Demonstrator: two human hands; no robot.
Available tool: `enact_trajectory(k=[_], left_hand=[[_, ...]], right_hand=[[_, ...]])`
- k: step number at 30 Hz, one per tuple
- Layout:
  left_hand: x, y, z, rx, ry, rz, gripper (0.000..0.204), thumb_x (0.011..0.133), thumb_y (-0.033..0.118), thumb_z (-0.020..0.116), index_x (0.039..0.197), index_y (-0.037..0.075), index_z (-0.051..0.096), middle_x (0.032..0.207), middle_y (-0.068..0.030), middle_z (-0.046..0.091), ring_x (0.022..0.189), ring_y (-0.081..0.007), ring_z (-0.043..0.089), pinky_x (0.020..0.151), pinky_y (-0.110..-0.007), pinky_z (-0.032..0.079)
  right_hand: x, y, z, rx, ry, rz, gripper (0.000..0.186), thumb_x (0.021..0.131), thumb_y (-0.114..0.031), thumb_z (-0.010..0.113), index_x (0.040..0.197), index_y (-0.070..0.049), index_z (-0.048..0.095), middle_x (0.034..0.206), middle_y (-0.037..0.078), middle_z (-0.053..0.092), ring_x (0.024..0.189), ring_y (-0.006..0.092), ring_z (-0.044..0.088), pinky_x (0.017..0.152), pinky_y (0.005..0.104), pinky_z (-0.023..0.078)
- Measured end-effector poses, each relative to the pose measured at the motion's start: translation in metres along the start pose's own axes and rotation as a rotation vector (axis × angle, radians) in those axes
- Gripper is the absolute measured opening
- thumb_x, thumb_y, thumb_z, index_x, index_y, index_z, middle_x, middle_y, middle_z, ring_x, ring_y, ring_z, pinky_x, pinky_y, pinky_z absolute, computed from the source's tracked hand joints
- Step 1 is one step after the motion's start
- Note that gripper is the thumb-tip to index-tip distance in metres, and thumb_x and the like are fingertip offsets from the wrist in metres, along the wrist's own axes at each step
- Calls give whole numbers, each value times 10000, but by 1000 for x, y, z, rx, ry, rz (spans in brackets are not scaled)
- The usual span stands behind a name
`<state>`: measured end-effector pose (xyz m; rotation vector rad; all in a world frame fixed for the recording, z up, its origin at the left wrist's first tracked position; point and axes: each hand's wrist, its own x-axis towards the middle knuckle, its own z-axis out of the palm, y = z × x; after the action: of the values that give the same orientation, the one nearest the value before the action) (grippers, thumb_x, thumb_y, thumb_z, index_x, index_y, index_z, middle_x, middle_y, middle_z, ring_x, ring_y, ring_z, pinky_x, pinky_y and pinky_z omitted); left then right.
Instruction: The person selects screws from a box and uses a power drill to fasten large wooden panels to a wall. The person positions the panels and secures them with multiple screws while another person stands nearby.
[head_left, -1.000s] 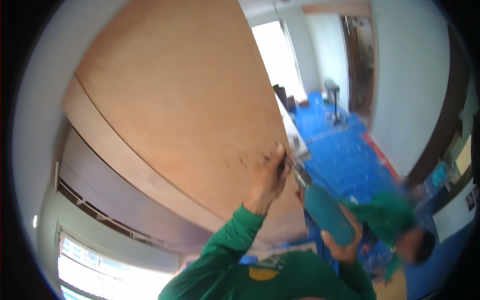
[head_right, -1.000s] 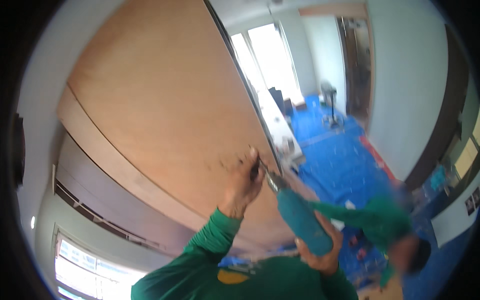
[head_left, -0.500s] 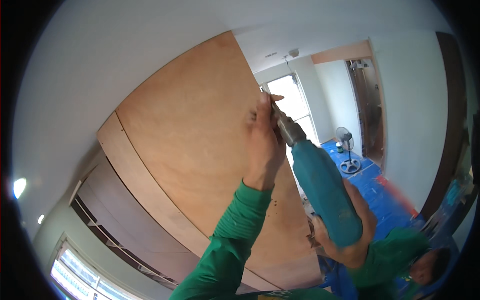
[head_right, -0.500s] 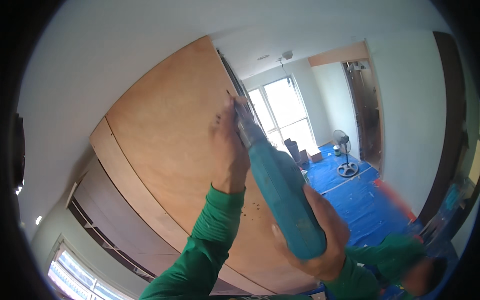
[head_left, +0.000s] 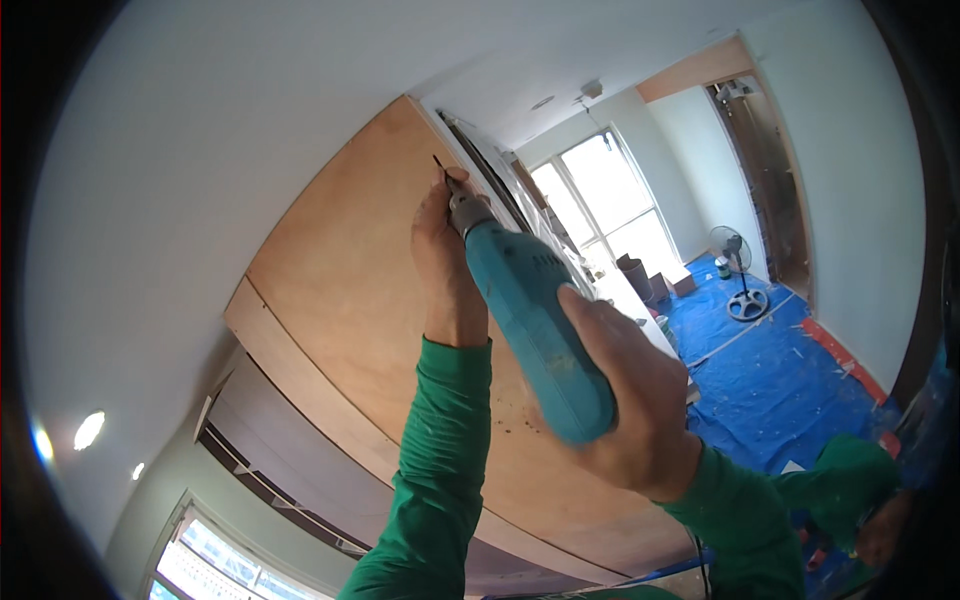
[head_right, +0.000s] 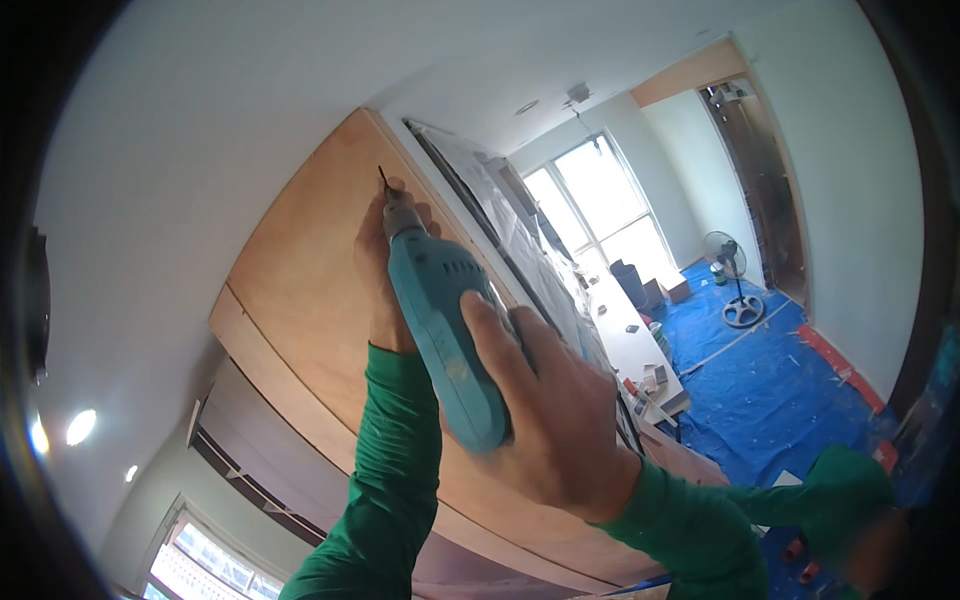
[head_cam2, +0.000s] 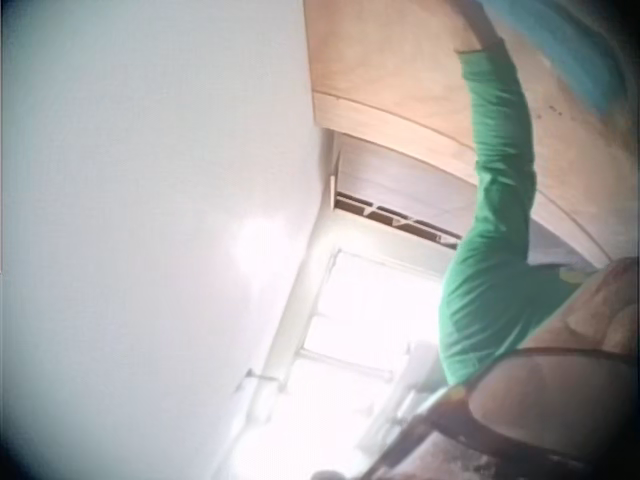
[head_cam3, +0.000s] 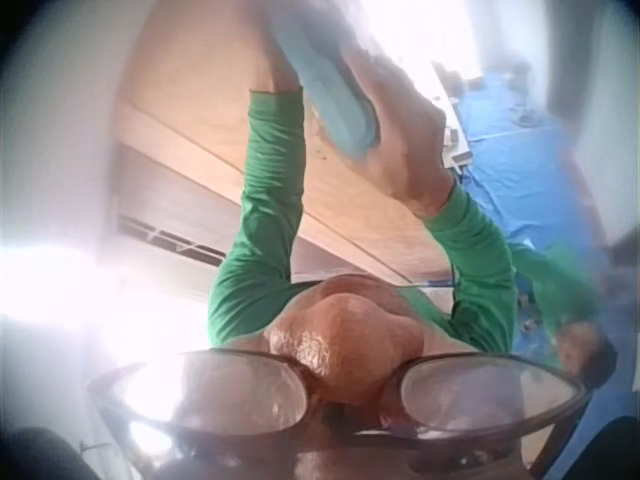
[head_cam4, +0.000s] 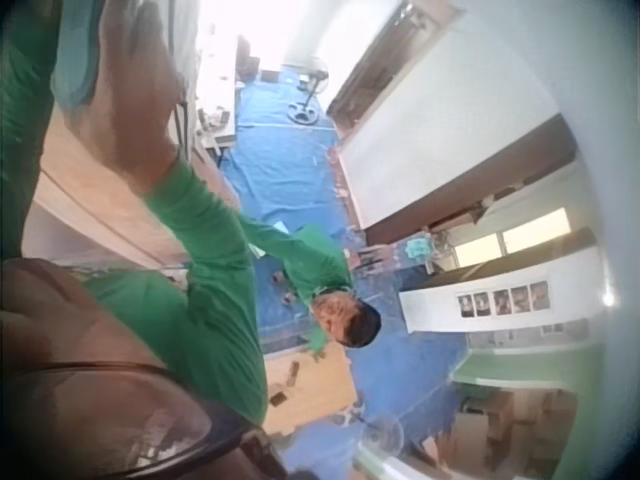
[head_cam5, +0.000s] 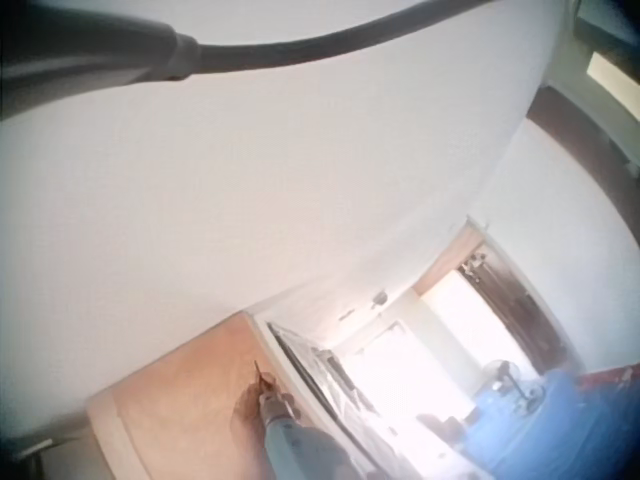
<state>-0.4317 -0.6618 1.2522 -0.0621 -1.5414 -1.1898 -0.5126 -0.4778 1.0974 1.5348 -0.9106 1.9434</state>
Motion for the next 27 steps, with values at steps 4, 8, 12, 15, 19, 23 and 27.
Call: enact_trajectory(k=[4,8,12,15,19,23,27], left_hand=[[26,0,-8,-114,-85,-21,338,1143,329,516,1079,60,710,685,68,491,573,-38,431,515,-210,351],[50,6,-6,-183,-79,-4,347,1150,290,497,1135,3,692,656,91,343,549,-41,271,494,-237,229],[62,5,-19,-241,-177,8,366,1153,284,486,1168,-36,664,666,80,346,559,-59,290,505,-252,238],[64,7,-18,-223,-187,20,356,1153,275,468,1177,-20,665,673,87,368,562,-54,306,503,-246,247],[68,6,-16,-251,-185,6,352,1153,256,431,1187,17,688,677,112,417,563,-30,322,494,-212,259],[69,8,-15,-231,-154,1,370,1150,250,431,1227,-2,690,677,116,437,569,-27,339,496,-209,271],[70,7,-15,-254,-115,-9,368,1145,248,443,1224,-26,677,671,100,449,558,-39,342,494,-226,266]], right_hand=[[25,5,0,24,-12,-13,766,808,-112,902,1475,62,567,1236,260,722,1048,341,770,894,415,613],[52,7,12,58,59,-46,626,863,-68,859,1428,43,612,1208,207,747,1053,262,760,924,371,605],[74,8,22,94,26,25,569,885,-74,850,1399,35,632,1140,143,757,972,177,737,872,332,613],[80,-6,26,5,26,12,545,889,-63,840,1388,30,642,1101,131,762,912,162,739,828,320,615],[86,-13,30,-11,-2,35,543,880,-66,845,1381,18,652,1092,130,768,865,160,740,799,319,618],[89,-15,34,-54,-10,32,531,873,-57,844,1367,18,662,1097,132,769,900,167,742,826,321,616],[89,-15,37,-87,0,6,521,870,-51,842,1357,13,671,1102,132,771,939,171,741,859,323,612]])
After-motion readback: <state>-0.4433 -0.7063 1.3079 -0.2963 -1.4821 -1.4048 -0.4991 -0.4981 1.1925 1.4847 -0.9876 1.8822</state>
